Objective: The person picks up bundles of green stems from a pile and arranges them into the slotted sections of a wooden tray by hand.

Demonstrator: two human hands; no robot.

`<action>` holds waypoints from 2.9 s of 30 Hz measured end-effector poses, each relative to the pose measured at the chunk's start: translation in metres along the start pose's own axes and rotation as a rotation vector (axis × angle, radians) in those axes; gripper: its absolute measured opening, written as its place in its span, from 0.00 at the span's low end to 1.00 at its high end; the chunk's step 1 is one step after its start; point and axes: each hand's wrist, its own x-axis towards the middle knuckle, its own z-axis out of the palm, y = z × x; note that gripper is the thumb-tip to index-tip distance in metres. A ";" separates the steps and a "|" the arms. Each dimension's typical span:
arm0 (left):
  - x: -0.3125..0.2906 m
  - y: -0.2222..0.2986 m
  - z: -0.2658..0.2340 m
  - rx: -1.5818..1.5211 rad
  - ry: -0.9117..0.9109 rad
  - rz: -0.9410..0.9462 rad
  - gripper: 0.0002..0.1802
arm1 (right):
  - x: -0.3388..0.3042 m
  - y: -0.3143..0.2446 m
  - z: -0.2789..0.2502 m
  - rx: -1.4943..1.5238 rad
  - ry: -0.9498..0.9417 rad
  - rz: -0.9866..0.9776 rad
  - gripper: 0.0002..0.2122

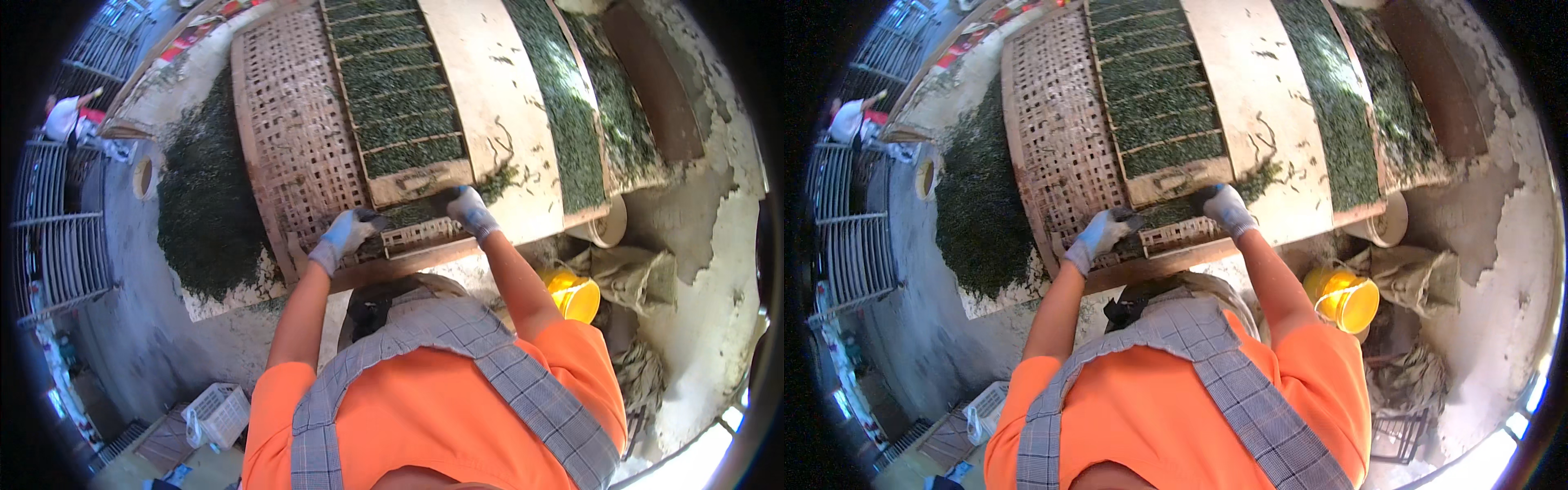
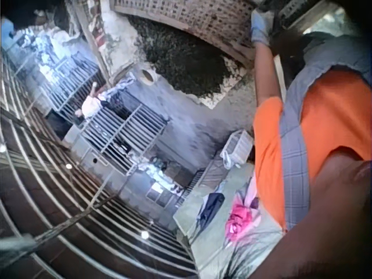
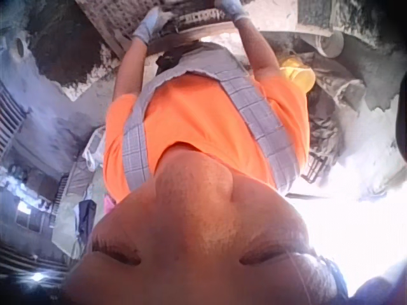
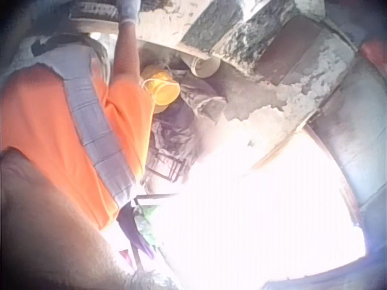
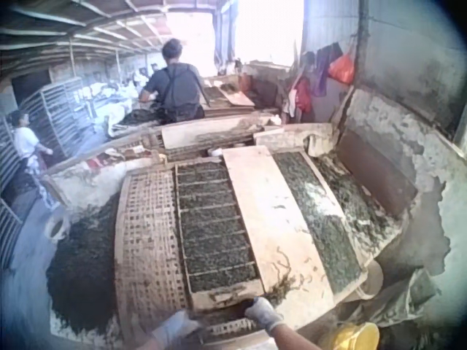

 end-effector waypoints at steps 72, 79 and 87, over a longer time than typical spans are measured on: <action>0.008 -0.023 0.054 1.145 0.493 0.723 0.21 | -0.004 0.006 0.063 1.026 0.032 -0.124 0.10; 0.043 0.035 0.054 1.078 0.428 0.144 0.18 | 0.013 0.005 0.060 1.541 -0.510 0.110 0.16; 0.122 -0.023 0.038 0.995 0.592 0.237 0.07 | -0.019 -0.052 0.057 1.233 -0.332 0.022 0.10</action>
